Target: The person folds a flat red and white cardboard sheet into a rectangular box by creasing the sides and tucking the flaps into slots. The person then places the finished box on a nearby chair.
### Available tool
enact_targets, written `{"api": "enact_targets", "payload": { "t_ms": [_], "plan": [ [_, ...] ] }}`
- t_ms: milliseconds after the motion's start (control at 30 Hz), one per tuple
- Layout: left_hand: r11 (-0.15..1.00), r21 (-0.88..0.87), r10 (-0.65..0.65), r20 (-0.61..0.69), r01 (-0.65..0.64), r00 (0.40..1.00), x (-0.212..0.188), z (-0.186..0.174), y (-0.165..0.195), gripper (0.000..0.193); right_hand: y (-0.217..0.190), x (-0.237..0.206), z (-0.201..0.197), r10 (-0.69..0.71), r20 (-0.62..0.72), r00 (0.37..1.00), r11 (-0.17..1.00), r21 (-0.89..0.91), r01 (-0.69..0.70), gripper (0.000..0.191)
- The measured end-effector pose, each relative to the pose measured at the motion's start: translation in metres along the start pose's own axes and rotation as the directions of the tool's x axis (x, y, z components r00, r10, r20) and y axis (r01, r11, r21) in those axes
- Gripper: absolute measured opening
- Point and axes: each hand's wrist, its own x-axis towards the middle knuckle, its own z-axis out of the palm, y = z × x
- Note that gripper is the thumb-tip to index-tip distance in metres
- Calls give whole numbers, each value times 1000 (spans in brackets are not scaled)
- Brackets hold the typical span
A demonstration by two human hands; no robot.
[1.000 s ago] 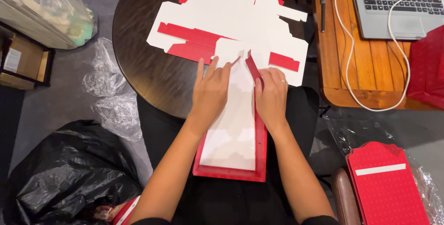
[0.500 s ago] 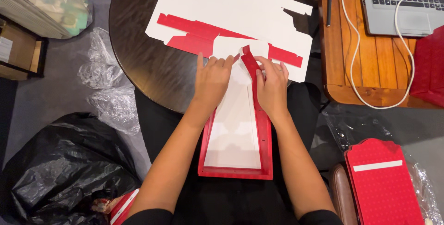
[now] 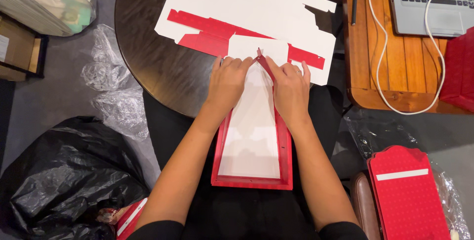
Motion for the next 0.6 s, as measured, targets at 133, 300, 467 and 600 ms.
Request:
{"api": "enact_targets", "payload": {
  "t_ms": [133,300,467,600],
  "plan": [
    [998,-46,43,-51,-45,998,1,1,-2,28,0,1,2,18,25,1000,999,-37,-17,59],
    [990,-140,0,-35,-5,999,0,0,-3,29,-2,0,0,74,23,997,997,31,-74,58],
    [984,-175,-35,-26,30,999,0,-2,-2,28,-1,1,-3,32,6,999,999,39,-33,59],
    [996,-91,5,-14,-7,1000,-1,-5,2,27,0,1,-3,-10,-23,1000,998,57,11,54]
  ]
}}
